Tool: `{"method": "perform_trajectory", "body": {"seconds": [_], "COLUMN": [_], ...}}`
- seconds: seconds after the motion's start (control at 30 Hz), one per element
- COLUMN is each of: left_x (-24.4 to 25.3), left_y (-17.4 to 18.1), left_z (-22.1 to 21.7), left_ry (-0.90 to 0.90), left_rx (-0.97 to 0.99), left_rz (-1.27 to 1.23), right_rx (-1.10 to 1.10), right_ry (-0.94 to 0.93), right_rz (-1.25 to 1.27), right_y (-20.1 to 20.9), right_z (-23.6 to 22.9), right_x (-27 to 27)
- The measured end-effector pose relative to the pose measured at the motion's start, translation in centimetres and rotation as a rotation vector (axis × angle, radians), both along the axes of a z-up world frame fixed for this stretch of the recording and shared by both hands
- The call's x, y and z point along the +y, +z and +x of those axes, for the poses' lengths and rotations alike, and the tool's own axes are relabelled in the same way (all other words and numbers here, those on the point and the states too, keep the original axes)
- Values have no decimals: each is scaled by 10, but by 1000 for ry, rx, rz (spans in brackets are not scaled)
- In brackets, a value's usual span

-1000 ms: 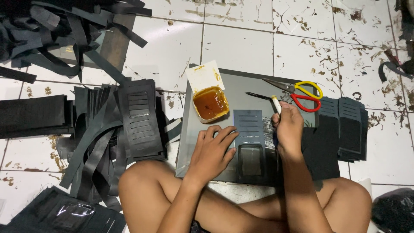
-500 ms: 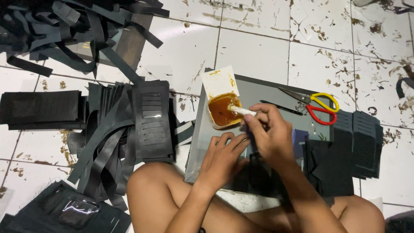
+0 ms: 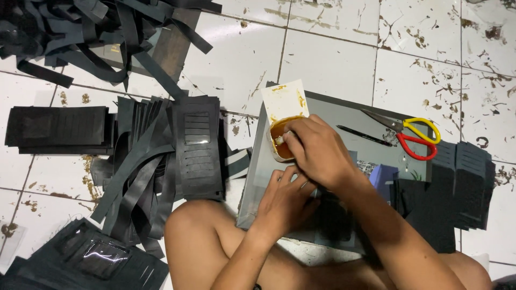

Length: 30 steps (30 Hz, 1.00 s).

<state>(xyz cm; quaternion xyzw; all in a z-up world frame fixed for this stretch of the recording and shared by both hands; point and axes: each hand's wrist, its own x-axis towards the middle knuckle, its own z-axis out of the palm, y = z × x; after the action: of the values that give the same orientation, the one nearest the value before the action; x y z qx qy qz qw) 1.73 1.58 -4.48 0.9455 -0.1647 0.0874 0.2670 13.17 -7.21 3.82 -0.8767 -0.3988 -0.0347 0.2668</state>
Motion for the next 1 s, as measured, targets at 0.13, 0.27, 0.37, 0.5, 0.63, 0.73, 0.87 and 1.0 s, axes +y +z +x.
{"method": "perform_trajectory", "body": {"seconds": [0.13,0.27,0.37,0.5,0.63,0.73,0.87,1.0], "left_x": [6,8,9,5,6,3,3,3], "left_y": [18,26,22,4,8,17,16,20], "left_z": [-1,-2,-4,-5,-6,-7,-8,-9], "left_ry": [9,18,-8,-15,-48,-31,-21,-34], "left_rx": [-77,-148,-102,-40,18,-12,-26,-11], "left_rz": [-44,-120,-138,-114,-100,-126,-152,-180], "right_rx": [33,4,210,648,1093,1350,1542,1318], "right_ry": [-113,-201,-345,-527,-599,-506,-637,-789], "right_rz": [90,167,98,306,840,1182,1512,1661], "right_y": [15,28,26,14,10,1,-14,-33], "right_z": [-8,-24,-33,-43,-69,-93,-127,-144], "right_x": [-15,-28,-31,-46,-63,-88,-116,-138]}}
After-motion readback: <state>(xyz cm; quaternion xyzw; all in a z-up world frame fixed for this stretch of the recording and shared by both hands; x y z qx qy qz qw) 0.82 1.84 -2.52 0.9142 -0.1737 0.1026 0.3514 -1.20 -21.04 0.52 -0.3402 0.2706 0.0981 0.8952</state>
